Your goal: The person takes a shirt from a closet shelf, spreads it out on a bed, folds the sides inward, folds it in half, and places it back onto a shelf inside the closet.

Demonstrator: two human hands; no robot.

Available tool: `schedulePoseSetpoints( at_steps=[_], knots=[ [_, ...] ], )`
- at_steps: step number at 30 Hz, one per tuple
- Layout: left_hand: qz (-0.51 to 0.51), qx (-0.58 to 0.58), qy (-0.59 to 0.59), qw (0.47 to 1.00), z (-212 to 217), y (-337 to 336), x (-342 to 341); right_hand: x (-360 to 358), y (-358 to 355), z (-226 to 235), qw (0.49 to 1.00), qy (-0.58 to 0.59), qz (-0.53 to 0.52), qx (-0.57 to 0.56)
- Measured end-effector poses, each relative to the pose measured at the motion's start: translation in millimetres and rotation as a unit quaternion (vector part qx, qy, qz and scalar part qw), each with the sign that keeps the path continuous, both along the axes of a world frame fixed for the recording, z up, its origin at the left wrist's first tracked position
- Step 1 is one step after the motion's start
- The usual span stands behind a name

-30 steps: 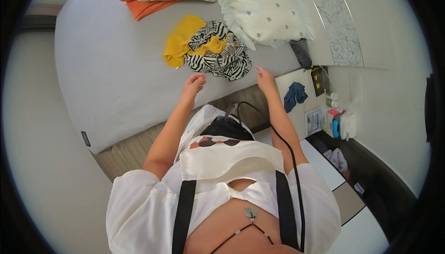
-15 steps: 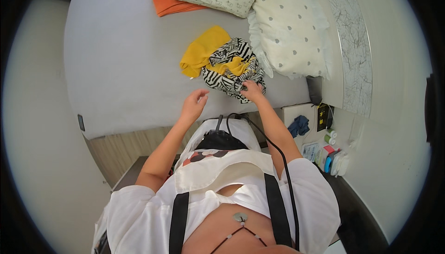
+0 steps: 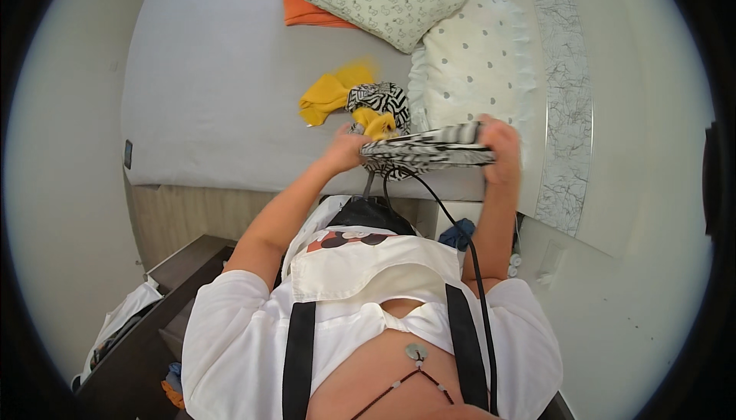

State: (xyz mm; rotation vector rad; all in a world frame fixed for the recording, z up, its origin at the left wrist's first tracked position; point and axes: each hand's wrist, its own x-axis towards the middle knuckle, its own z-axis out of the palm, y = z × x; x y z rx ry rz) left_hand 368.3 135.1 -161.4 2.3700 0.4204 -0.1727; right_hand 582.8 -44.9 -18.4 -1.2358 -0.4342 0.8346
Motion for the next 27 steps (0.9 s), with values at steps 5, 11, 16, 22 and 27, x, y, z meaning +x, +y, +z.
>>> schedulePoseSetpoints(
  at_steps=[5, 11, 16, 22, 27],
  knots=[
    [-0.02, 0.122, 0.122, 0.985, 5.7, 27.9, -13.3, 79.8, -106.5, 22.0, 0.948, 0.07, -0.298, 0.087],
    [0.211, 0.281, 0.074, 0.933, 51.4, 151.8, -82.2, 143.3, -146.3, 7.0, 0.889, 0.145, -0.425, 0.091],
    [0.462, 0.202, -0.133, 0.854, 174.6, 195.3, -77.6, 116.8, -76.4, -10.0, 0.889, 0.147, -0.424, 0.093],
    [0.577, -0.339, -0.367, 0.646, 198.9, 218.1, -56.7, 74.6, 36.1, 16.8, 0.954, 0.044, -0.245, 0.169],
    [0.245, -0.52, -0.595, 0.562, 246.3, 249.4, -75.7, 38.2, 62.8, 127.1, 0.922, -0.09, -0.16, 0.34]
  ],
)
